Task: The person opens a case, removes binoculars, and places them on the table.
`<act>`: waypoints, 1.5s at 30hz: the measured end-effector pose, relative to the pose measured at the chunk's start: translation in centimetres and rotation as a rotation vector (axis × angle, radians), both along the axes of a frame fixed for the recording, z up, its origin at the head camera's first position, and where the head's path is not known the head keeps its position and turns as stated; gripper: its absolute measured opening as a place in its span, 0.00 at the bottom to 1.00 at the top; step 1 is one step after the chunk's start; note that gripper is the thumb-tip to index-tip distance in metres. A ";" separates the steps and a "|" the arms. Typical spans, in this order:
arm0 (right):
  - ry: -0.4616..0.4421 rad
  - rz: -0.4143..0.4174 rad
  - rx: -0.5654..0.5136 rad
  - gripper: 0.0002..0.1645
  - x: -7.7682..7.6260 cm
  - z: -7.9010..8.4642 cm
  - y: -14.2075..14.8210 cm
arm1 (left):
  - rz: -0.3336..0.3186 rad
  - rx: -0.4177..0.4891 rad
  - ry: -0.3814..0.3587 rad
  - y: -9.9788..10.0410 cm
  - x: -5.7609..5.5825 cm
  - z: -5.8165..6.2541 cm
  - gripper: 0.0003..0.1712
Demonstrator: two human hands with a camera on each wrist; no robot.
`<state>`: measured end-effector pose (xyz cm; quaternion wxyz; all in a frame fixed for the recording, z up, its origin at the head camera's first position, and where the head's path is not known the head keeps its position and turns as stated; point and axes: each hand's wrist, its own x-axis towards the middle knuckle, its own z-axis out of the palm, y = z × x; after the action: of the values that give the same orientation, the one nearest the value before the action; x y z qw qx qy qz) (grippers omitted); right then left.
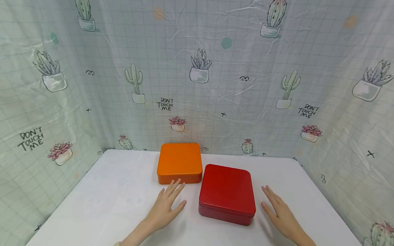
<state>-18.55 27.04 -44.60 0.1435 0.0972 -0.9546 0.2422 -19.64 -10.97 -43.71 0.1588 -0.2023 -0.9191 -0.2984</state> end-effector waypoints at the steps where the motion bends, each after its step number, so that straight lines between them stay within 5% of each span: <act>1: -0.015 -0.001 -0.017 0.32 0.0 0.1 -0.1 | -0.005 0.020 0.012 0.1 -0.1 0.0 0.32; 6: -0.026 0.012 -0.087 0.32 -0.3 0.4 -0.5 | -0.032 0.107 0.049 0.7 -0.4 -0.1 0.30; 14: 0.020 -0.001 -0.148 0.28 -0.5 0.9 -1.2 | -0.066 0.269 -0.005 1.6 -0.9 -0.2 0.26; 21: -0.066 -0.033 -0.267 0.26 -0.9 1.3 -1.7 | -0.072 0.400 -0.015 2.5 -1.4 -0.6 0.19; 26: -0.076 -0.015 -0.360 0.23 -1.3 1.4 -1.9 | -0.058 0.461 -0.078 3.4 -1.0 0.5 0.16; 40: -0.375 -0.025 -0.741 0.27 -1.8 2.2 -2.1 | -0.130 0.672 -0.251 4.1 -2.4 -1.5 0.15; 45: -0.453 -0.050 -0.792 0.30 -2.1 2.1 -2.1 | -0.166 0.782 -0.353 4.4 -2.7 -1.8 0.18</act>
<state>-20.66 24.98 -42.50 -0.0370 -0.0436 -0.7979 0.6001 -22.34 -6.59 -45.48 0.0394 -0.1460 -0.7307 -0.6658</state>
